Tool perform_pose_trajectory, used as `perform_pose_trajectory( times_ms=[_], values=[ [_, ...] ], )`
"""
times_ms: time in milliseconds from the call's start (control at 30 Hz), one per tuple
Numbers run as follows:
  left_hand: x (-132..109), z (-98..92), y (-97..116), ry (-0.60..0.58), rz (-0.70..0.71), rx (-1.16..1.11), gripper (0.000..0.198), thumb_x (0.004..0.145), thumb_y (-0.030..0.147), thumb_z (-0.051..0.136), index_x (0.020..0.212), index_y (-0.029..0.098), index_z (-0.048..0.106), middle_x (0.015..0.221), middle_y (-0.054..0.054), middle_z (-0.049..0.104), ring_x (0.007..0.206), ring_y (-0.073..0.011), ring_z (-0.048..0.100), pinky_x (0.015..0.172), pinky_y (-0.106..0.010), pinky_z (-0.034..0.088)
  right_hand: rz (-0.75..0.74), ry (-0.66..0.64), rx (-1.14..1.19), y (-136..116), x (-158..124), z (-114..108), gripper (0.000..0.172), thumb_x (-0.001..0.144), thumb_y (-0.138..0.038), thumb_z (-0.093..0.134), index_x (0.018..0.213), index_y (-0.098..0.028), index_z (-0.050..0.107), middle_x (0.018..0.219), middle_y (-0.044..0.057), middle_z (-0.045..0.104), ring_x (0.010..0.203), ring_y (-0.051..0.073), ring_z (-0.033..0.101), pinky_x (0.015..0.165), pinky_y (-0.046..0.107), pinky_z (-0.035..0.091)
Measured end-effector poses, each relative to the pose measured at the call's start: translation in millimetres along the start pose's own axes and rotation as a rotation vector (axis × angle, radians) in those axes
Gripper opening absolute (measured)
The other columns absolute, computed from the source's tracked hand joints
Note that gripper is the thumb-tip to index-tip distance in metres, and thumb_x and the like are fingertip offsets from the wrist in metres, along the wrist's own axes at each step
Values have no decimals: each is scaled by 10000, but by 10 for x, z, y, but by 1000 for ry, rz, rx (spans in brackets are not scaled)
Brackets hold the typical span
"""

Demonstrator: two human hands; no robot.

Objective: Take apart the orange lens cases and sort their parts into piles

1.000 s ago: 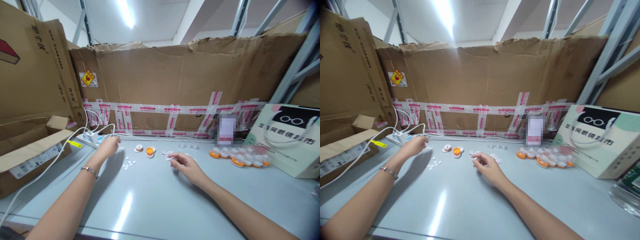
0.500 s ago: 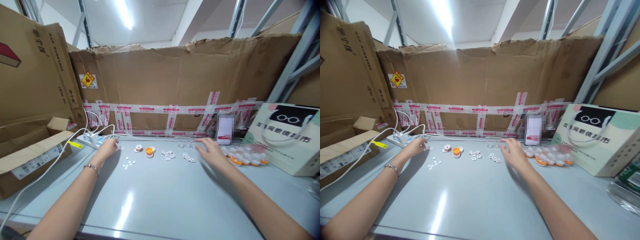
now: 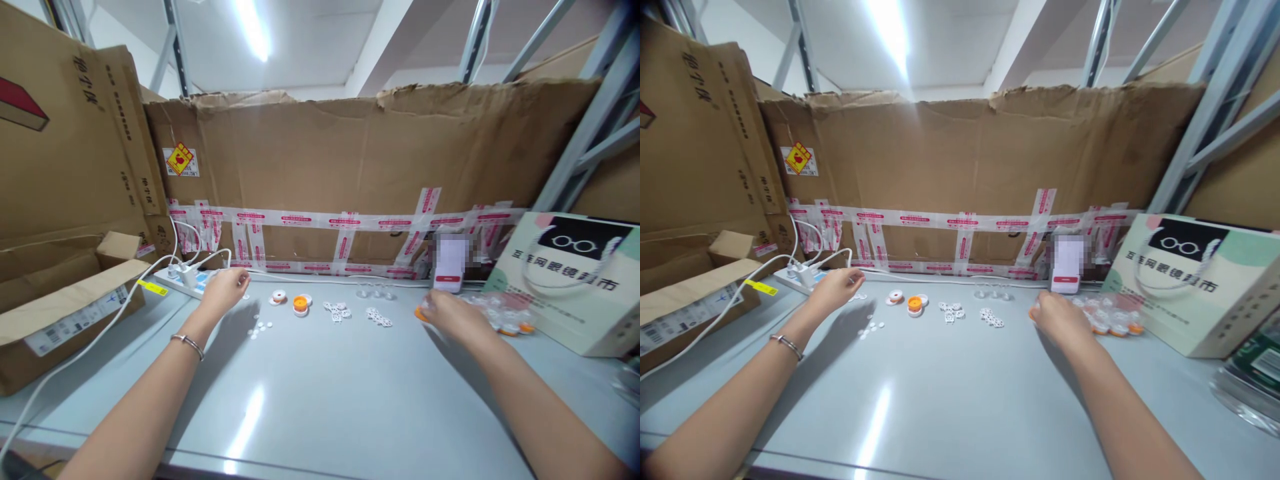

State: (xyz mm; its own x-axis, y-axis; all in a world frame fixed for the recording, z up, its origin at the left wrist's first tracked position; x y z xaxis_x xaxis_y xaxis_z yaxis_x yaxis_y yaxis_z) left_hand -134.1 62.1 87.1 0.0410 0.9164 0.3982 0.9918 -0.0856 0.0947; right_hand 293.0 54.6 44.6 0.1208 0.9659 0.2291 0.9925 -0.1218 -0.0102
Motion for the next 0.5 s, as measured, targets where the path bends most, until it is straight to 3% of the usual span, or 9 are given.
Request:
perform_pose_trajectory(
  times_ms=[133, 333, 400, 500],
  values=[
    [-47, -75, 156, 27, 35, -23, 237, 815, 311, 413, 830, 193, 618, 863, -50, 674, 795, -200, 604, 637, -245, 401, 39, -3, -6, -72, -36, -67, 174, 764, -274, 456, 843, -143, 538, 884, 168, 638, 824, 309, 603, 570, 322, 380],
    [-93, -100, 295, 34, 84, -57, 230, 822, 291, 418, 803, 188, 623, 838, -44, 667, 775, -195, 599, 642, -246, 401, -16, 59, 93, -112, -27, -52, 108, 744, -196, 453, 831, -155, 501, 858, 148, 615, 740, 253, 595, 534, 292, 348],
    [-117, -104, 347, 44, 108, -72, 232, 832, 289, 409, 819, 193, 620, 834, -35, 663, 772, -187, 594, 639, -242, 399, -54, 19, 141, -102, -46, -66, 95, 691, -185, 506, 786, -173, 506, 808, 100, 608, 699, 216, 580, 532, 269, 356],
    [-178, -101, 481, 54, 202, -140, 241, 849, 289, 394, 840, 194, 615, 815, -29, 655, 742, -171, 583, 642, -238, 397, -154, -167, 317, -186, -167, -123, 73, 645, -200, 539, 714, -197, 516, 655, 15, 561, 596, 171, 534, 508, 245, 360]
  ],
)
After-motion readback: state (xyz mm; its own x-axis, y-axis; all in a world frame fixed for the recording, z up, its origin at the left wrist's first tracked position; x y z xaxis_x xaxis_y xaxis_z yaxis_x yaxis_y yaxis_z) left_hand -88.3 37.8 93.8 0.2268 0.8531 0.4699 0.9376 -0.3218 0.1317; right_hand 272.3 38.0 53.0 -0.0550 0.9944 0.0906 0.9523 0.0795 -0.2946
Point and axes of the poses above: each hand's wrist, its own x-axis towards the middle knuckle, its own z-axis out of the palm, y = z × x, the point moved 5 cm from there along x, towards the middle knuckle
